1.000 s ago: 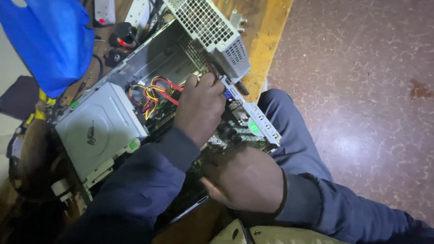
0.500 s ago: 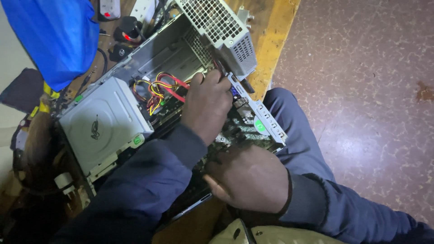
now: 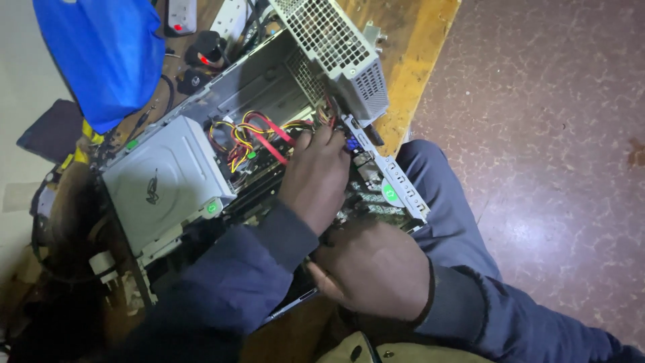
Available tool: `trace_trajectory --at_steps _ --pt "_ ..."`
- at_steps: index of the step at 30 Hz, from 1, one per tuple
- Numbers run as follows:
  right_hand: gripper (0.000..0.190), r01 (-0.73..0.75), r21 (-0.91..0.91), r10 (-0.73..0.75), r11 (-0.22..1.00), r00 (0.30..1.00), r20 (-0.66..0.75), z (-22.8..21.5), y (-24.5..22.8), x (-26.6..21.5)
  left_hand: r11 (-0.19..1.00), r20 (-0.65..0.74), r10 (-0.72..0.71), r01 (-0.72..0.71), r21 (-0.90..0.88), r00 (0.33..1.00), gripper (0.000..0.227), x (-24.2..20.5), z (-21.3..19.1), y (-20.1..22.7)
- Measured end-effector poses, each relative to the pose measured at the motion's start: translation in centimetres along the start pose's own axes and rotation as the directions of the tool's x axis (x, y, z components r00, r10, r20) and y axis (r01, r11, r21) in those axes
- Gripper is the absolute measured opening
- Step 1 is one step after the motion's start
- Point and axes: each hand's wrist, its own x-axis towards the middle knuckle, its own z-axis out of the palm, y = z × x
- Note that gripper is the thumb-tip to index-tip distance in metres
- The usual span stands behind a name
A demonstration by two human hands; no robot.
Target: The person works on an open desktop computer case resting on their lap, connecting and disconnecting internal power cables to the motherboard and power supply unit. They also handle the optical drive and power supply unit, moving them within the case.
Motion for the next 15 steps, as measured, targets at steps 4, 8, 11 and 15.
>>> trace_trajectory --at_steps 4,8,11,15 --pt "0.047 0.021 0.055 -0.022 0.998 1.000 0.022 -0.1 0.2 -0.1 0.999 -0.053 0.000 0.003 0.051 0.999 0.017 -0.7 0.6 0.2" --pt "0.049 -0.001 0.028 -0.001 1.000 0.998 0.067 -0.1 0.2 0.0 1.000 -0.001 -0.027 0.027 -0.006 1.000 0.022 -0.5 1.0 -0.4" --pt "0.050 0.002 0.022 -0.004 1.000 0.996 0.085 -0.3 0.2 0.1 0.976 -0.016 -0.048 0.044 -0.215 0.999 0.030 -0.3 1.3 -0.9" --pt "0.046 0.020 0.003 -0.021 1.000 0.997 0.077 -0.3 0.1 0.1 0.863 -0.049 -0.125 0.084 -0.499 0.991 0.029 -0.5 2.1 -1.8"
